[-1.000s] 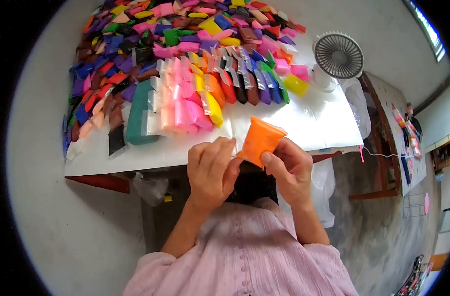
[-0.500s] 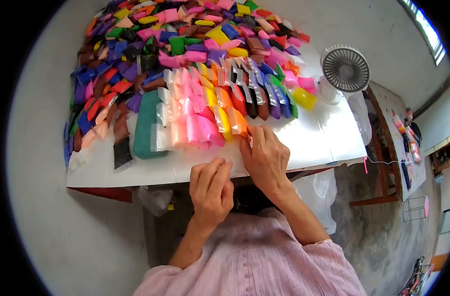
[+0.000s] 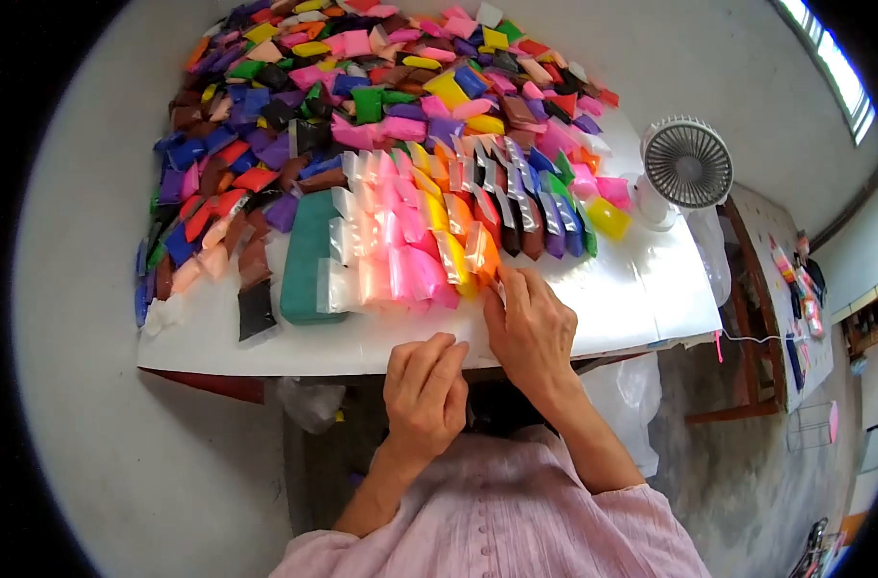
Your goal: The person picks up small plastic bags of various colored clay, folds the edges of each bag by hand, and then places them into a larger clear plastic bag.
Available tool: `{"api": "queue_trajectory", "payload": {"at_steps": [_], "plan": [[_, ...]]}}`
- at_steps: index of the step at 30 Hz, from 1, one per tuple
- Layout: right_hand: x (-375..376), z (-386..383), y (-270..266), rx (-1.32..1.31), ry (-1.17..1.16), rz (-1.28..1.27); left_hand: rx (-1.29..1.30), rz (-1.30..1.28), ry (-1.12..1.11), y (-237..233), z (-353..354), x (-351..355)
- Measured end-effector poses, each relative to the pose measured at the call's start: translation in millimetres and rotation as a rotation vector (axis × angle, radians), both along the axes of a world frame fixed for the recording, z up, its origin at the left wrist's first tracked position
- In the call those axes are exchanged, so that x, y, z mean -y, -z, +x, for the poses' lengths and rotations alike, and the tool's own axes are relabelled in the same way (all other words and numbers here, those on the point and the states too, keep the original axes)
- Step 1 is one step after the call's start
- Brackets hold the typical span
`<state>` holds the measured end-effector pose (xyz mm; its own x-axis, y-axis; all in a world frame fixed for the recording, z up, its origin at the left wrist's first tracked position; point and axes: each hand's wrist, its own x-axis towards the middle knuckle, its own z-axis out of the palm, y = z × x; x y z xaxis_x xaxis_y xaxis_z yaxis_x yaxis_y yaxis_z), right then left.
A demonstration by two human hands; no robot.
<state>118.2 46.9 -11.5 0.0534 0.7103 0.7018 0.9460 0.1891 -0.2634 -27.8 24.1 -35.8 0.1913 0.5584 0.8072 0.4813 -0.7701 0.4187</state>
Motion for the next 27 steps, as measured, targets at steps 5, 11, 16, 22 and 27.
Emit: {"api": "queue_trajectory", "payload": {"at_steps": [5, 11, 16, 22, 27], "plan": [[-5, 0, 3, 0.022, 0.005, 0.019, -0.014, 0.012, 0.006, -4, 1, 2], [3, 5, 4, -0.108, -0.037, 0.026, -0.022, 0.02, 0.019, -7, 3, 5], [23, 21, 5, -0.2, -0.074, -0.013, -0.048, 0.018, 0.027, -9, 5, 9], [37, 39, 1, -0.306, -0.078, -0.027, -0.044, 0.01, 0.076, -10, 15, 10], [35, 48, 11, -0.303, -0.106, 0.055, -0.078, 0.032, 0.142, -7, 24, 6]]}}
